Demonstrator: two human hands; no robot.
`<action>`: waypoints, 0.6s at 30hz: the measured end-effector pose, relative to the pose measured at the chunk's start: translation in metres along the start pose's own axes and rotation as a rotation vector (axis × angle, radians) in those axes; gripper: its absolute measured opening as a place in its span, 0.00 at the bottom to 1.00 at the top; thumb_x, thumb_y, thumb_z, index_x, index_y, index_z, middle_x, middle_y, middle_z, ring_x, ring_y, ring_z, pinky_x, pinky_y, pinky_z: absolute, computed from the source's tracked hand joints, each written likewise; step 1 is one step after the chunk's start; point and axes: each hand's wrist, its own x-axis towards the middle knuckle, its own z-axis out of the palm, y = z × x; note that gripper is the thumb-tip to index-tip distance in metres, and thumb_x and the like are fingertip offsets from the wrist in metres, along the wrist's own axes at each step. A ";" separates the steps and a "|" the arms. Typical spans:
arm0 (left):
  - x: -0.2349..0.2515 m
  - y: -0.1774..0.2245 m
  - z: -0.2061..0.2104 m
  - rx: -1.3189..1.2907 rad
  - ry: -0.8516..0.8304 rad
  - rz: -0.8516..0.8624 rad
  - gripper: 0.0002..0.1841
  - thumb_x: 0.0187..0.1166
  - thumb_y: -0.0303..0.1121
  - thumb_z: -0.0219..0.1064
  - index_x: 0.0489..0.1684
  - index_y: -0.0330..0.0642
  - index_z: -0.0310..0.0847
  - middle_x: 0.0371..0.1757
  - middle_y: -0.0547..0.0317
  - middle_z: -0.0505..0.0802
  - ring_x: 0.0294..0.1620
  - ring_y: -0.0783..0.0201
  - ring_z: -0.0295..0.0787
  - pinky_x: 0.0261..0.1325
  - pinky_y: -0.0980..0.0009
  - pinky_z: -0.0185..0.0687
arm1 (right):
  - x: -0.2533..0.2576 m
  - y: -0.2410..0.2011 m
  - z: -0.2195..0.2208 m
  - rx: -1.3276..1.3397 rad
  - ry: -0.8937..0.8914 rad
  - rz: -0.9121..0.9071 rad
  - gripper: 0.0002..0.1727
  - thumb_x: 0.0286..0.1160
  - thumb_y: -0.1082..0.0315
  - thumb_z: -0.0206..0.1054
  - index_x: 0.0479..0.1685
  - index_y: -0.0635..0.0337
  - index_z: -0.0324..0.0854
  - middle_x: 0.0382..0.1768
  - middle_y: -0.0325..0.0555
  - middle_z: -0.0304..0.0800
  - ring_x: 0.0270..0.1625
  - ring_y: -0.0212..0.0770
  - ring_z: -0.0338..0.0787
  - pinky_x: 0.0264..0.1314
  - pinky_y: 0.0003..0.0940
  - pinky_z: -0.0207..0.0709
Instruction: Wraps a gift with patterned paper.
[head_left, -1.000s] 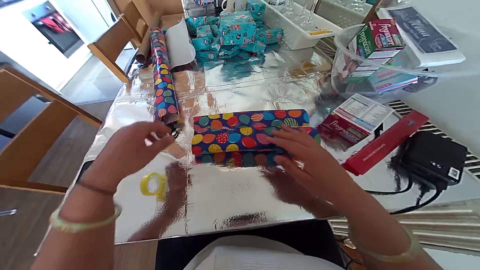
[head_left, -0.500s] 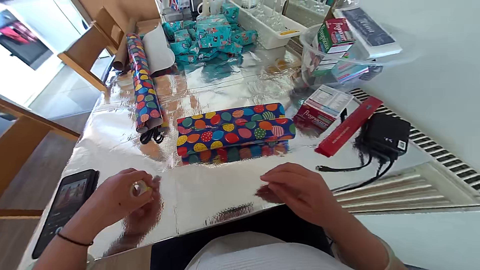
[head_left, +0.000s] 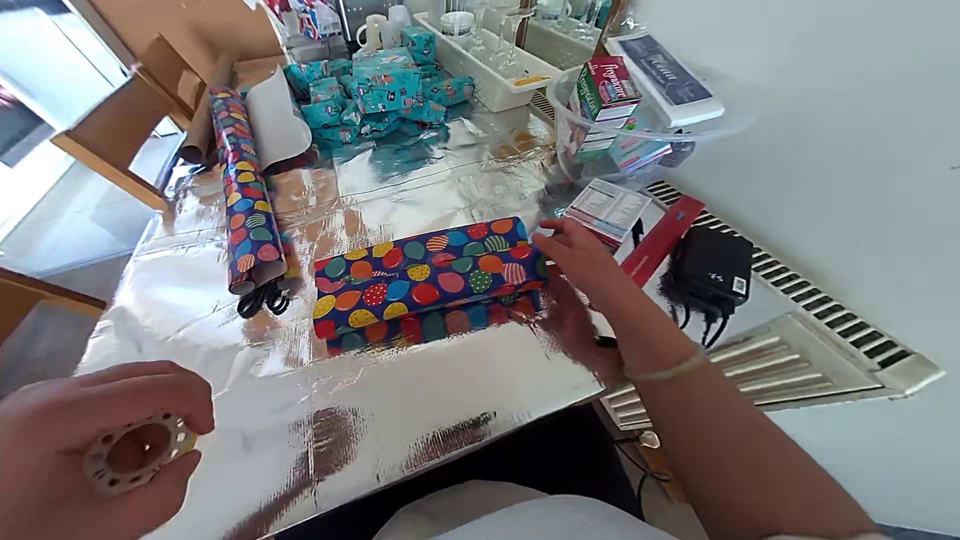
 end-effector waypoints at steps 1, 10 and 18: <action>0.004 0.002 0.003 -0.103 0.052 0.062 0.10 0.54 0.26 0.71 0.29 0.25 0.84 0.35 0.45 0.91 0.33 0.68 0.85 0.34 0.75 0.79 | 0.007 -0.003 0.001 0.035 -0.010 0.017 0.29 0.87 0.56 0.64 0.80 0.63 0.67 0.56 0.57 0.89 0.53 0.47 0.89 0.58 0.49 0.81; 0.156 0.084 0.133 -0.172 -0.427 -0.068 0.51 0.66 0.45 0.79 0.95 0.50 0.53 0.43 0.50 0.92 0.39 0.56 0.89 0.47 0.51 0.86 | 0.029 -0.011 0.007 0.230 -0.016 0.021 0.29 0.77 0.69 0.72 0.78 0.60 0.69 0.45 0.49 0.90 0.38 0.35 0.86 0.40 0.32 0.79; 0.206 0.091 0.149 -0.124 -0.537 -0.224 0.59 0.69 0.44 0.79 0.97 0.42 0.33 0.58 0.38 0.89 0.55 0.47 0.89 0.60 0.46 0.83 | 0.027 -0.008 0.004 0.269 -0.050 0.035 0.30 0.76 0.71 0.72 0.78 0.60 0.69 0.40 0.45 0.89 0.32 0.30 0.81 0.31 0.26 0.71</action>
